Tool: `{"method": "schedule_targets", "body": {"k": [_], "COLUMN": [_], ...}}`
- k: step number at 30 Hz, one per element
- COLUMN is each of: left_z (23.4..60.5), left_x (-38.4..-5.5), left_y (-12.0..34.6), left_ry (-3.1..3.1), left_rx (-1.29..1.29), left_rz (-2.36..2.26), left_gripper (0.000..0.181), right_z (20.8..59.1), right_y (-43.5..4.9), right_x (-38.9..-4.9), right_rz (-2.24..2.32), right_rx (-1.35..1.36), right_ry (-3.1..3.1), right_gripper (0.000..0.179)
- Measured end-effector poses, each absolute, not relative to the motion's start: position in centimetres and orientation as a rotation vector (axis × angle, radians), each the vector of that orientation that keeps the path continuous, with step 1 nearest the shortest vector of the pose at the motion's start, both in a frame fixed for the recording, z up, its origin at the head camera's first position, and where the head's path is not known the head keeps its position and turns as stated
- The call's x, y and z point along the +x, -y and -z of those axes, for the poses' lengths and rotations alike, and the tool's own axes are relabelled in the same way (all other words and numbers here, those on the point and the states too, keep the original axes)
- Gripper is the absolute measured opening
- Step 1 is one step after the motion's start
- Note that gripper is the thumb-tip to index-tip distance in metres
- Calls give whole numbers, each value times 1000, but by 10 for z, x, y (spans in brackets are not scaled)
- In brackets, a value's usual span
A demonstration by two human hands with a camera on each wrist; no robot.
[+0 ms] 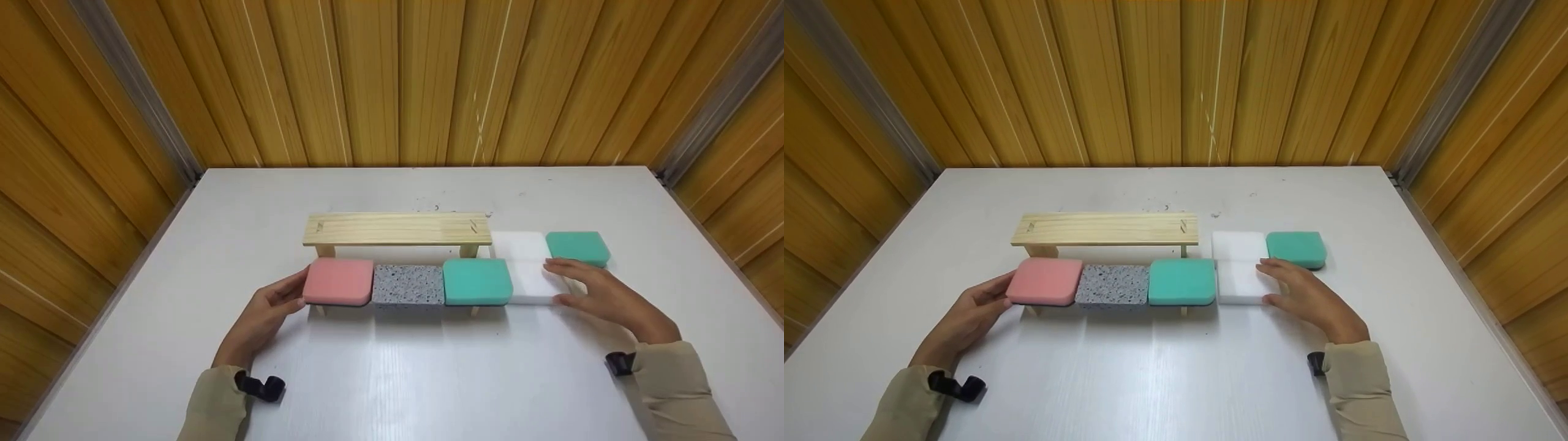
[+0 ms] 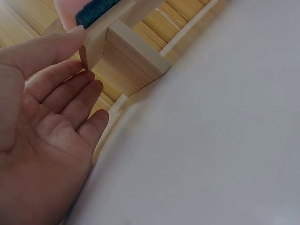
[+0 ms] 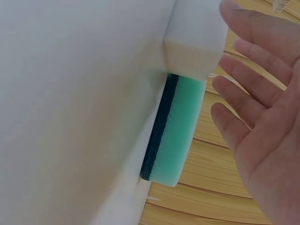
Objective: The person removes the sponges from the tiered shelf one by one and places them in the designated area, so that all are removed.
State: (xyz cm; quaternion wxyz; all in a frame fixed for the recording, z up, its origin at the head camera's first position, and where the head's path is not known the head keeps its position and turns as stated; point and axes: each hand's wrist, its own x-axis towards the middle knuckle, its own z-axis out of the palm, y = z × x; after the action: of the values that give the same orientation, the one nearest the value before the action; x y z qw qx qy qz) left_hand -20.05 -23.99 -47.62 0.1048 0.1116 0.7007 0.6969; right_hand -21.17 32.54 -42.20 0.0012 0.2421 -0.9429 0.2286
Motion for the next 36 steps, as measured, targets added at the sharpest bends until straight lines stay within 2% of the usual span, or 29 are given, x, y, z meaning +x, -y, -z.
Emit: {"method": "schedule_targets", "body": {"k": [14, 27, 36], "left_z": [476, 475, 474], "left_x": [-200, -199, -199], "left_y": [240, 240, 240], "left_ry": [-2070, -2056, -2085], "left_rx": [305, 269, 271], "left_rz": [-2064, -2051, -2017], "left_gripper": [67, 67, 66], "right_z": [407, 394, 386], "right_y": [-310, -293, -284], "right_x": [-209, -209, -212], "right_rz": [-824, -933, -860], "right_rx": [671, 730, 867], "right_ry": [2870, 2853, 2804], "right_gripper": [62, 67, 70]}}
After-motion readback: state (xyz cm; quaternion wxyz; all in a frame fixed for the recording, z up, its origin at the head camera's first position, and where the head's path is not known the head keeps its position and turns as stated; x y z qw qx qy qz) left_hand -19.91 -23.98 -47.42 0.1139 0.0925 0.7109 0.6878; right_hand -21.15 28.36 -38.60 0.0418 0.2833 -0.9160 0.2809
